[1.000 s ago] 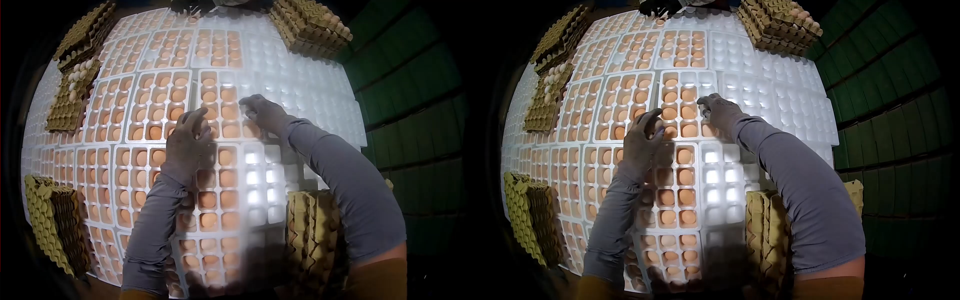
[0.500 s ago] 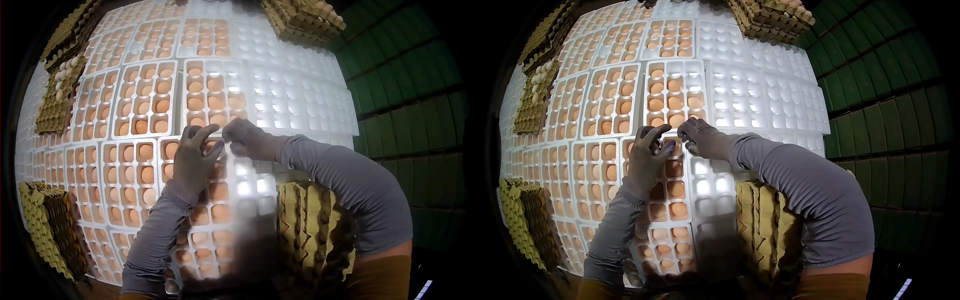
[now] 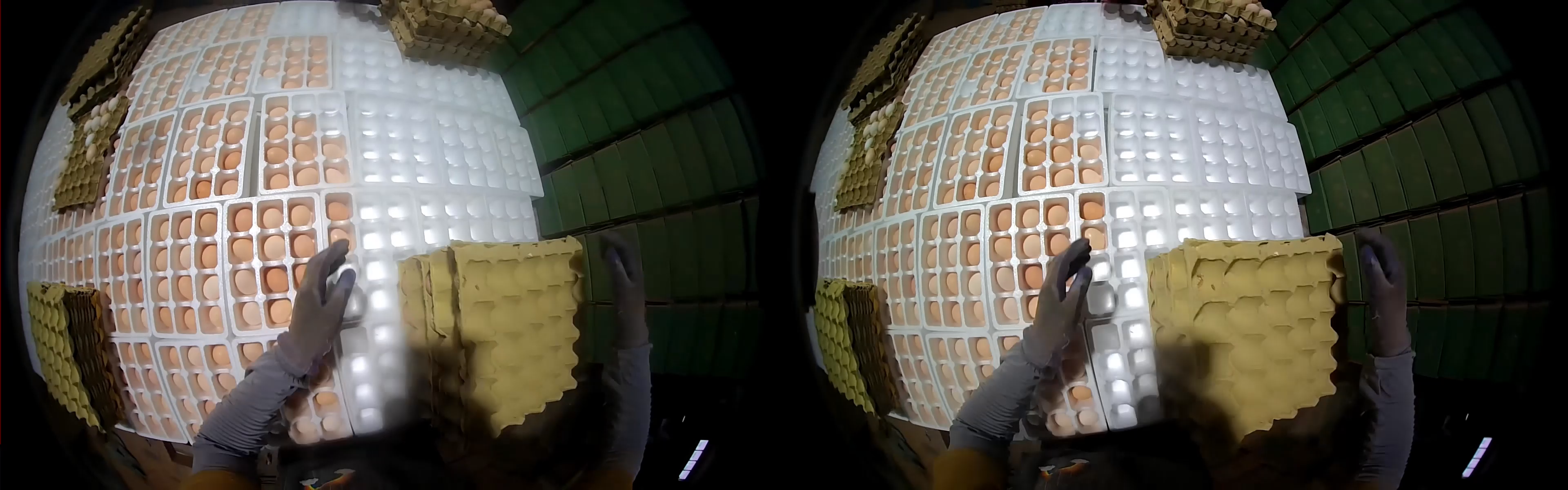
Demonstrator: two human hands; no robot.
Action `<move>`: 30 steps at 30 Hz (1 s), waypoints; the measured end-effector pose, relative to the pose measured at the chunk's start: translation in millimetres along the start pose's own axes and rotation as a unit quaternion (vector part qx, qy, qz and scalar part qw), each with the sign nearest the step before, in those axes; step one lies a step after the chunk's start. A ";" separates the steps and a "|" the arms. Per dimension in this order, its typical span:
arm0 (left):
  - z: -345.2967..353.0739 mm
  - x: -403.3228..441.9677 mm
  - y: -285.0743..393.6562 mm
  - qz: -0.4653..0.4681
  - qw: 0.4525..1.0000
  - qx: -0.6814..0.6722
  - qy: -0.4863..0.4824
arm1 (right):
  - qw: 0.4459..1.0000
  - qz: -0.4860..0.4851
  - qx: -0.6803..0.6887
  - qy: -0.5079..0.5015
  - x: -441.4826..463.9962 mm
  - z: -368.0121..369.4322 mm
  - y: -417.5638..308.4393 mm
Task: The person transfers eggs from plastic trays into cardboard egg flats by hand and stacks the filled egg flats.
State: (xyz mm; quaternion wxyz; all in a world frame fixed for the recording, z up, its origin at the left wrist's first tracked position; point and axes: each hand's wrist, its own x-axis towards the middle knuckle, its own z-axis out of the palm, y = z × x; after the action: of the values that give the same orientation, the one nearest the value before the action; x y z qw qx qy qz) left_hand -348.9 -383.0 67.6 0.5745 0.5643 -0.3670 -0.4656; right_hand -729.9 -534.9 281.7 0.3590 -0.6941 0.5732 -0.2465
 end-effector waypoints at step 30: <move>-323.8 -310.1 114.1 0.190 0.715 0.216 0.637 | 0.831 -0.240 0.262 -0.427 -245.1 388.1 -161.9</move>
State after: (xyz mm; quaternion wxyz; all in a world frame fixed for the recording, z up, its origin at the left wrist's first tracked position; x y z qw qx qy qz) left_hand -120.5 2.6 182.5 0.6113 0.7545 -0.1044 0.2148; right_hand -391.4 -199.0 184.2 0.6658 -0.7262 0.0917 -0.1445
